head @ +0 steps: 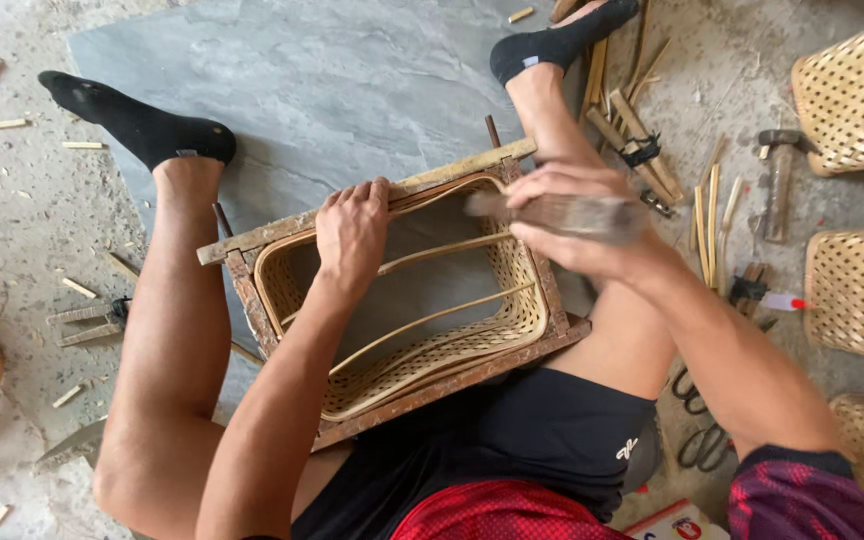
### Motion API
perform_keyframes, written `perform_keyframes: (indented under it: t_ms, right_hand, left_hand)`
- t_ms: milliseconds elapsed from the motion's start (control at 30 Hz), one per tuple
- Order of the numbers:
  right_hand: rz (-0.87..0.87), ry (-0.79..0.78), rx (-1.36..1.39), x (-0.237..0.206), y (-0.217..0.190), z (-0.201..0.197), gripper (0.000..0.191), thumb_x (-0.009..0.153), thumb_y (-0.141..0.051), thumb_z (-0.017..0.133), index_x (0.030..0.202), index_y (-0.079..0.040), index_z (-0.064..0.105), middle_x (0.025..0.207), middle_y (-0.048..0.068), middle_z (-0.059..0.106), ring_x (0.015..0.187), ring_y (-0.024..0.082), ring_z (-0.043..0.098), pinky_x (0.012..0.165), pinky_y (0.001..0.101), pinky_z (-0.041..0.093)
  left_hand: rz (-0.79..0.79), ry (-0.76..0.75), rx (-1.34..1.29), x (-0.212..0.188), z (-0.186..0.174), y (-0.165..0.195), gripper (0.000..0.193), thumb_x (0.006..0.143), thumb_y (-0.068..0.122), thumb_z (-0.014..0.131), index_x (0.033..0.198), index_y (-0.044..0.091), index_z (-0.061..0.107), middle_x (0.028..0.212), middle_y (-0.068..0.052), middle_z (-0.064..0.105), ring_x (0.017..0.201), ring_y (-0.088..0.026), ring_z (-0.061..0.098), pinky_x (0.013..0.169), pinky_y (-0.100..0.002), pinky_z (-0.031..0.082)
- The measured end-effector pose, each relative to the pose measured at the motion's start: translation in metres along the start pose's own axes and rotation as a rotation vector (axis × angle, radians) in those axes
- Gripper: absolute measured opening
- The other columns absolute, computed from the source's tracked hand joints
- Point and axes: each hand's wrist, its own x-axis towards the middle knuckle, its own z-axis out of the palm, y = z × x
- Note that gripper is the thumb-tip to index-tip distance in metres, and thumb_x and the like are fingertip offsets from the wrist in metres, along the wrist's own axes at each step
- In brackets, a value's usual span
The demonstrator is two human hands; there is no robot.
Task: The person sits on the floor with a rectangular woven bamboo basket frame across their lap. They bend and tuck bamboo strips along the rim, fit thin bamboo slats across the opening, apply glue from a squeeze bottle to the joints, and tap the strips with a hammer to seat them.
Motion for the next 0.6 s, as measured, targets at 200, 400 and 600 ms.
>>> perform_keyframes:
  t_ms: [200, 400, 600]
  right_hand:
    - [0.108, 0.078, -0.070, -0.063, -0.028, -0.055, 0.029, 0.090, -0.007, 0.080, 0.114, 0.001, 0.067, 0.110, 0.012, 0.069, 0.105, 0.024, 0.067, 0.092, 0.0383, 0.054]
    - [0.664, 0.453, -0.364, -0.220, 0.051, -0.141, 0.021, 0.092, -0.005, 0.071, 0.106, 0.007, 0.060, 0.100, 0.020, 0.066, 0.092, 0.031, 0.066, 0.084, 0.0429, 0.054]
    - [1.008, 0.206, -0.530, -0.350, 0.229, -0.072, 0.032, 0.099, -0.020, 0.073, 0.106, 0.010, 0.065, 0.102, 0.029, 0.069, 0.093, 0.039, 0.070, 0.086, 0.0466, 0.054]
  left_hand:
    - [0.162, 0.279, -0.025, -0.039, -0.040, 0.027, 0.060, 0.072, 0.025, 0.076, 0.124, -0.002, 0.063, 0.114, -0.019, 0.073, 0.094, -0.029, 0.072, 0.076, -0.036, 0.059]
    - [0.000, -0.295, -0.543, -0.174, -0.054, 0.087, 0.032, 0.094, 0.019, 0.072, 0.124, 0.009, 0.067, 0.085, -0.018, 0.073, 0.069, -0.032, 0.072, 0.057, -0.043, 0.058]
    - [-0.059, -0.392, -0.475, -0.203, -0.025, 0.090, 0.028, 0.104, 0.027, 0.065, 0.129, 0.015, 0.066, 0.086, -0.014, 0.072, 0.062, -0.030, 0.071, 0.054, -0.043, 0.056]
